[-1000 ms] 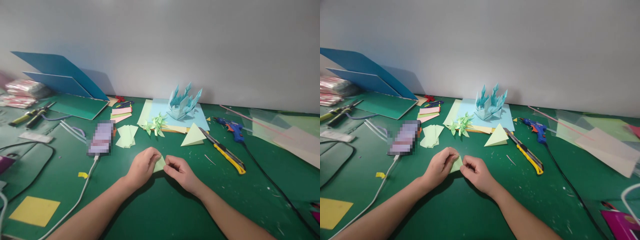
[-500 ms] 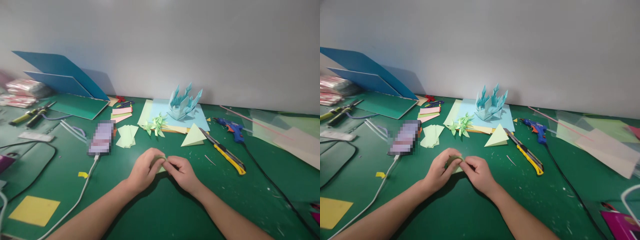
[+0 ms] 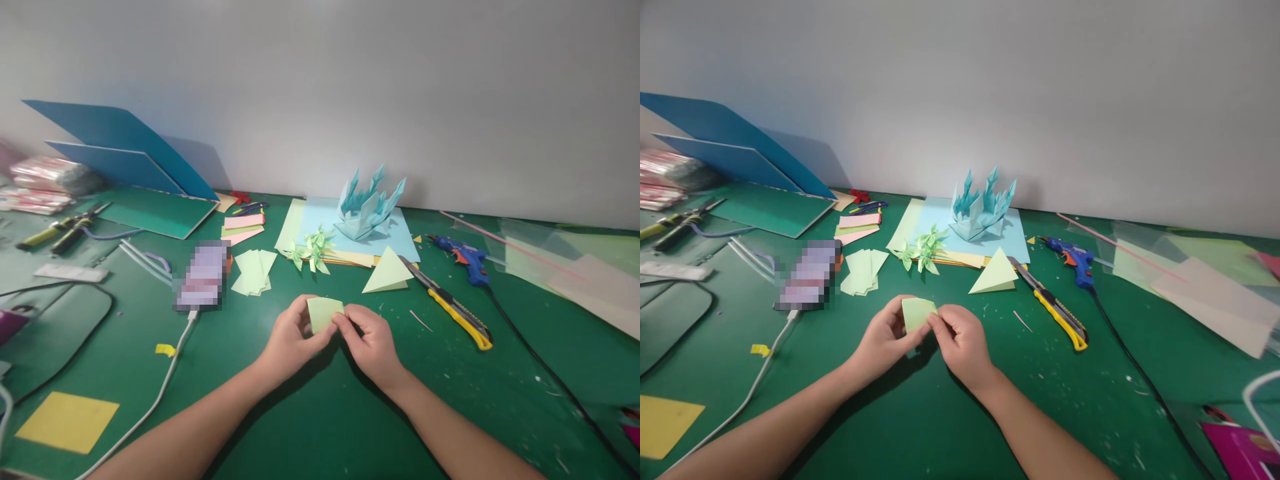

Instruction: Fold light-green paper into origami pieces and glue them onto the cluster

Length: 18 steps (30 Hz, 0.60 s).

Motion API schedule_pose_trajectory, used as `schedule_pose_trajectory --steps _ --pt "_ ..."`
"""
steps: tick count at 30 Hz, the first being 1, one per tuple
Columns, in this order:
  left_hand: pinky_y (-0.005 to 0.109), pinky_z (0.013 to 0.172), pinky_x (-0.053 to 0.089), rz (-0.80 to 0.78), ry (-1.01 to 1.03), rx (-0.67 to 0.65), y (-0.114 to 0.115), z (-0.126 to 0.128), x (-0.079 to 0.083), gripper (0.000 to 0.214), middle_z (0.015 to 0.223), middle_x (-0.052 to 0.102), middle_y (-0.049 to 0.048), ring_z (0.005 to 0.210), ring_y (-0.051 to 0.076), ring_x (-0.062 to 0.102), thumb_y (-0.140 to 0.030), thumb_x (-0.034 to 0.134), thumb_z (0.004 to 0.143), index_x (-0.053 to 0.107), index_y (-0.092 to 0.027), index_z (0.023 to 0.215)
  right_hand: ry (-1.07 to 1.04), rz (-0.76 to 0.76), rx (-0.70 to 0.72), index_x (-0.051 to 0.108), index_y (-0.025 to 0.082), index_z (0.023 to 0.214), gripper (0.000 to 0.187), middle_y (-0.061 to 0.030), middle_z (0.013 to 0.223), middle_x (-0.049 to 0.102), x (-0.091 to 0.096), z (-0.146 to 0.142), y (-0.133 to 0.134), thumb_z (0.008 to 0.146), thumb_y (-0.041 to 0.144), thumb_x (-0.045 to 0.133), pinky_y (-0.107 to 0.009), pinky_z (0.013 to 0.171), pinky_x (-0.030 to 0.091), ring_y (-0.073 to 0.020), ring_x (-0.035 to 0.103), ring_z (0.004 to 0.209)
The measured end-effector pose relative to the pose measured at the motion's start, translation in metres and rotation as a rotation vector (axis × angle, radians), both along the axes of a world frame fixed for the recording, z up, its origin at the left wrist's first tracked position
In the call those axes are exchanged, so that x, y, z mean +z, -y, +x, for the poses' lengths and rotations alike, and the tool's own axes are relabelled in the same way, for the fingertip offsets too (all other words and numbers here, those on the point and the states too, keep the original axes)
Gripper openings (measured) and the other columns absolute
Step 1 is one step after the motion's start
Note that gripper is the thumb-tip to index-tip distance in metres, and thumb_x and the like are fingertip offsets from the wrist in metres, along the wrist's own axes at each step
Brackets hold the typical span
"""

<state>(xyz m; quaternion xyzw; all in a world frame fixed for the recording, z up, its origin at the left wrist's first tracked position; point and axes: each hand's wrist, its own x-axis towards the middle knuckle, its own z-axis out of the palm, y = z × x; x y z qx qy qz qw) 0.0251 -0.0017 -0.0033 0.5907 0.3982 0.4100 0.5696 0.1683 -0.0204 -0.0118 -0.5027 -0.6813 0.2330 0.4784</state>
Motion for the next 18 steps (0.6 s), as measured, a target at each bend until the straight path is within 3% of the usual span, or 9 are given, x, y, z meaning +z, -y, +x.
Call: schedule_pose_trajectory --steps 4,11,18 --pt "0.021 0.054 0.048 -0.012 -0.015 -0.008 0.0003 0.0005 0.0004 0.022 0.074 0.063 -0.0006 0.063 0.011 0.059 -0.027 0.063 0.073 0.051 -0.018 0.089 0.039 0.023 0.001 0.027 0.022 0.056 0.037 0.004 0.053 0.031 -0.0015 -0.0002 0.0012 0.088 0.025 0.044 -0.026 0.05 0.027 -0.0128 0.033 0.051" --pt "0.021 0.058 0.048 -0.099 0.009 0.043 -0.0039 0.0003 -0.0004 0.024 0.077 0.066 0.0025 0.066 0.012 0.06 -0.024 0.069 0.066 0.056 -0.015 0.084 0.076 0.093 -0.055 0.027 0.022 0.056 0.036 0.0046 0.053 0.031 -0.0031 0.001 -0.0014 0.089 0.023 0.044 -0.025 0.05 0.027 -0.012 0.033 0.05" --pt "0.02 0.053 0.046 -0.185 0.073 0.1 -0.0064 0.0004 0.0027 0.03 0.067 0.062 -0.0013 0.056 0.008 0.053 -0.021 0.073 0.059 0.057 -0.014 0.084 0.107 0.168 -0.118 0.029 0.021 0.057 0.036 0.0055 0.053 0.031 -0.0046 0.0005 -0.0019 0.089 0.022 0.044 -0.022 0.048 0.028 -0.0104 0.034 0.049"
